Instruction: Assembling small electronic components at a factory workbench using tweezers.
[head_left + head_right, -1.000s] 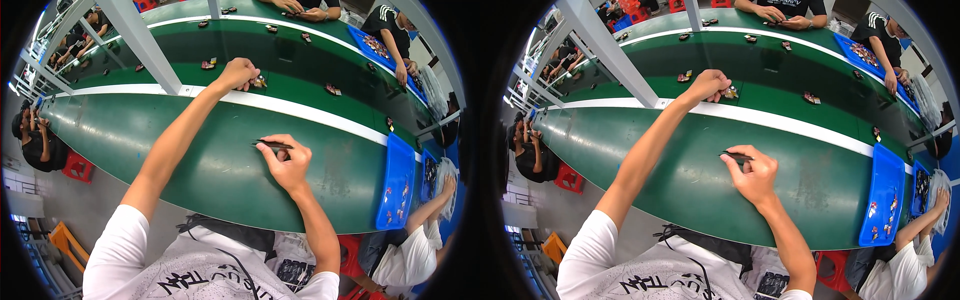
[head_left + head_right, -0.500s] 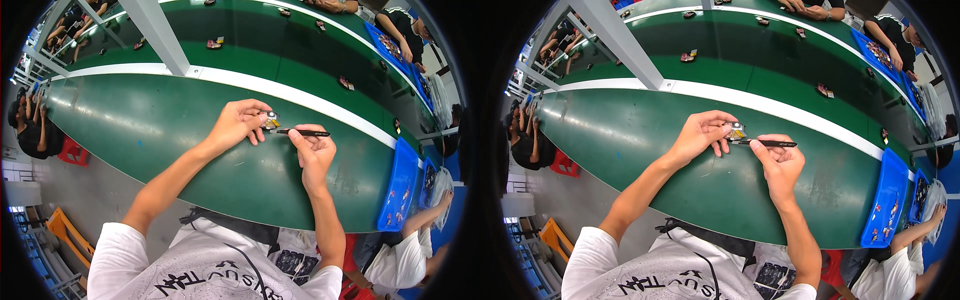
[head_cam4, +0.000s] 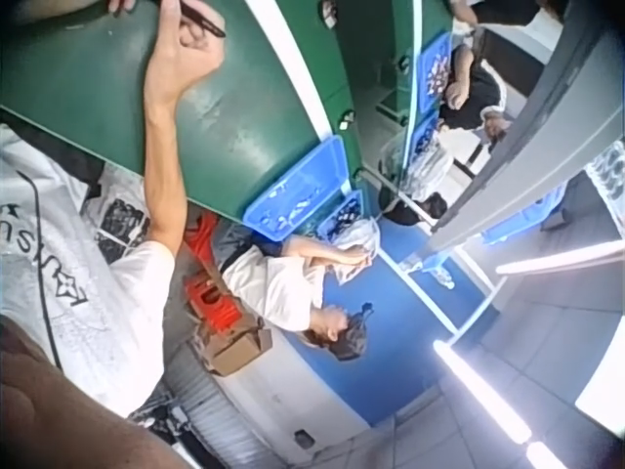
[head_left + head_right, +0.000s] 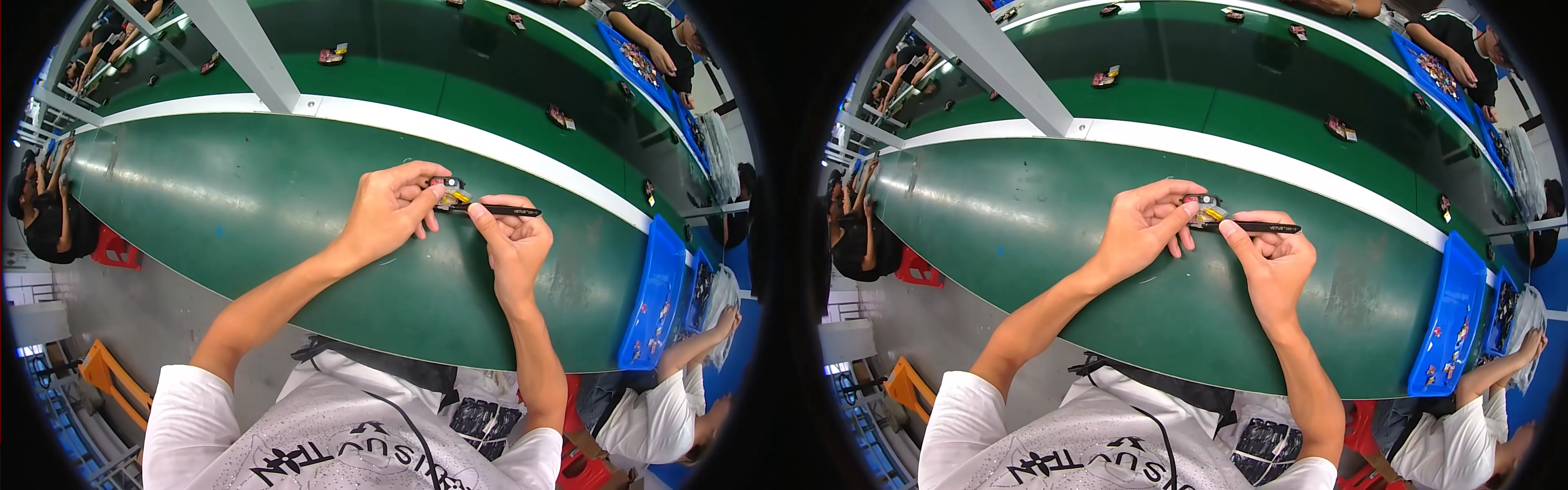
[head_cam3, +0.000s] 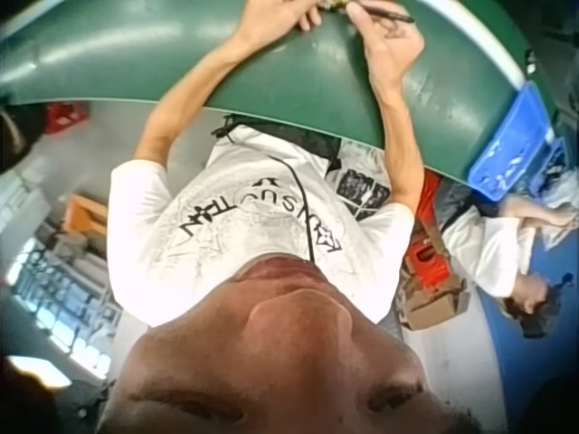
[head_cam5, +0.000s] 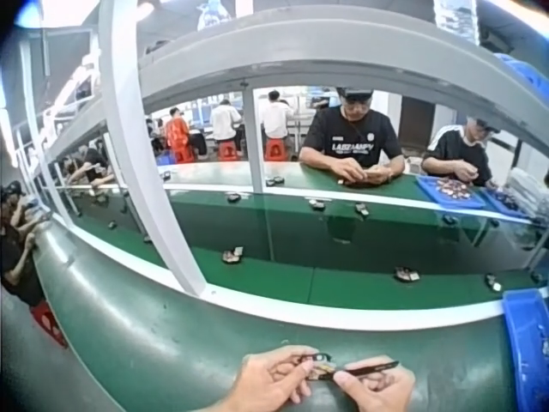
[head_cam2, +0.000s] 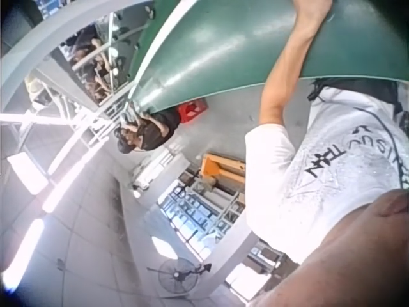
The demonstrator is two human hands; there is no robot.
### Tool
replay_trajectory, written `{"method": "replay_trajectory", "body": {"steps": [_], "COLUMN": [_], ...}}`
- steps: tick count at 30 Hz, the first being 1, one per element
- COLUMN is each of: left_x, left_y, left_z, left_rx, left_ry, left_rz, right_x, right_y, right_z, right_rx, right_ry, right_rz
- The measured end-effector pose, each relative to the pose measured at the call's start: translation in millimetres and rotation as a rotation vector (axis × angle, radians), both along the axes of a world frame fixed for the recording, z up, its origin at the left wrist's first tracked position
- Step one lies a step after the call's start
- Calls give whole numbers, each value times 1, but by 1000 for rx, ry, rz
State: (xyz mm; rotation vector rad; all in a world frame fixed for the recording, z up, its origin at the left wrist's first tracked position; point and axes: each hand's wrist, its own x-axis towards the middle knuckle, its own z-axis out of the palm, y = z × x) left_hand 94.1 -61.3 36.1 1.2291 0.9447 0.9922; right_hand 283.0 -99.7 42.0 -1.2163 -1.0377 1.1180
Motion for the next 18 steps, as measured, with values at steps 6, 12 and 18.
{"method": "replay_trajectory", "body": {"steps": [6, 12, 18], "left_x": [0, -1, 1], "left_y": [1, -2, -4], "left_z": [-2, -2, -4], "left_rx": [7, 24, 31], "left_ry": [17, 48, 12], "left_rz": [16, 12, 7], "right_x": [-2, -2, -1], "right_y": [-1, 0, 1], "right_z": [-2, -3, -2], "right_rx": [53, 43, 25], "right_ry": [-46, -56, -64], "right_rz": [-37, -46, -9]}}
